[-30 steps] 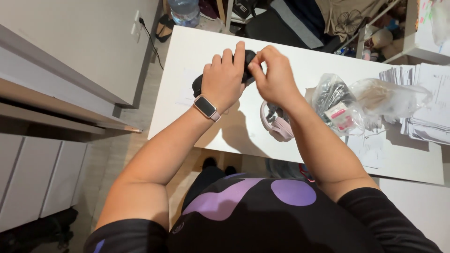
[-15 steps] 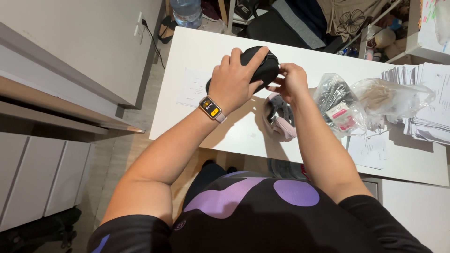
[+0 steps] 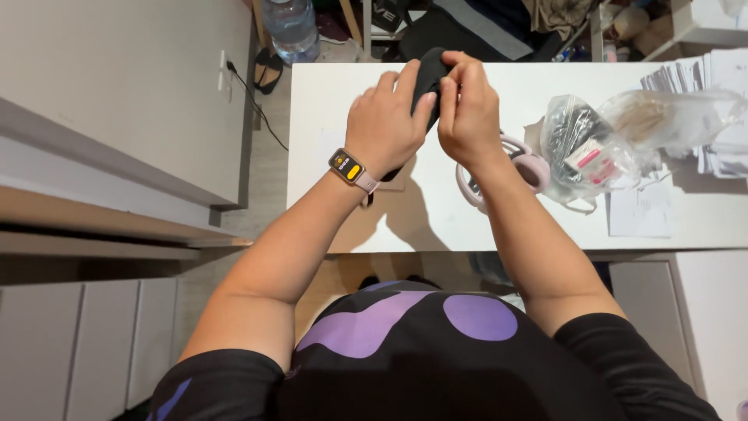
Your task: Organizing various items on a desk and packing them into a shoulder bag and arranging fabric over chairs.
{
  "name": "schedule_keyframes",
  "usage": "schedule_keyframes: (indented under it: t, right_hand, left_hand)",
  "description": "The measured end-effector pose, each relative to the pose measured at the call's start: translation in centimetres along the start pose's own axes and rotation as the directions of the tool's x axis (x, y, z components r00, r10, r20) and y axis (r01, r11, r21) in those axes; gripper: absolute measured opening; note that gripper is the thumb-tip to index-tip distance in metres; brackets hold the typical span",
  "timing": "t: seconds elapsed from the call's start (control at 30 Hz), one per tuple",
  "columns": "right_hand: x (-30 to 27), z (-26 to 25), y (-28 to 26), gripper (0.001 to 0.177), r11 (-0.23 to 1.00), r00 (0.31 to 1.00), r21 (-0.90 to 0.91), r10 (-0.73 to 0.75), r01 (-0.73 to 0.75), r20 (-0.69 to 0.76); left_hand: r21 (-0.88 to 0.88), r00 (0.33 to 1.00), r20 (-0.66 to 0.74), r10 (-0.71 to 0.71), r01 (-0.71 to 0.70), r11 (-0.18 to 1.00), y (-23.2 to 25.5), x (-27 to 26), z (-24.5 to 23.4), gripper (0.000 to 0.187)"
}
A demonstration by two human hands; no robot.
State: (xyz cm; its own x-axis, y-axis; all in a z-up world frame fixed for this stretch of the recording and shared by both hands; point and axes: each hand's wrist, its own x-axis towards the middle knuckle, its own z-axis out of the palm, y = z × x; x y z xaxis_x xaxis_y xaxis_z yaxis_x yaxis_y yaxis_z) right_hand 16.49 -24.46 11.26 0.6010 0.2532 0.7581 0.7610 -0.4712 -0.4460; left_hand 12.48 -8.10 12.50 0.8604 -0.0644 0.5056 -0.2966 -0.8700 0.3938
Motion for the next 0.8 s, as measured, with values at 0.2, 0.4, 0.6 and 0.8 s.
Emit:
schedule_keyframes:
  t: [0.2, 0.4, 0.6, 0.8]
  right_hand:
    - [-0.9, 0.4, -2.3, 0.01, 0.996, 0.997, -0.08, 0.046, -0.041, 0.056]
    - [-0.8, -0.8, -3.4, 0.009, 0.985, 0.997, -0.171, 0.039, -0.029, 0.059]
    - [-0.3, -3.3, 1.0, 0.008, 0.967, 0.974, -0.124, 0.227, -0.224, 0.009]
    - [-3.4, -8.8, 10.0, 0.01, 0.061, 0.267, 0.47, 0.884, -0.88, 0.385]
  left_hand:
    - [-0.131, 0.978, 0.201, -0.052, 0.079, 0.988, -0.8, -1.5, -0.3, 0.058]
    - [-0.225, 0.975, 0.219, 0.036, 0.015, 0.974, 0.3, -1.4, -2.2, 0.09]
    - [-0.201, 0.964, 0.264, 0.042, 0.012, 0.98, 2.0, -1.6, -1.4, 0.1]
    - [-0.505, 0.983, -0.008, 0.182, -0.162, 0.848, 5.1, -2.8, -2.4, 0.095]
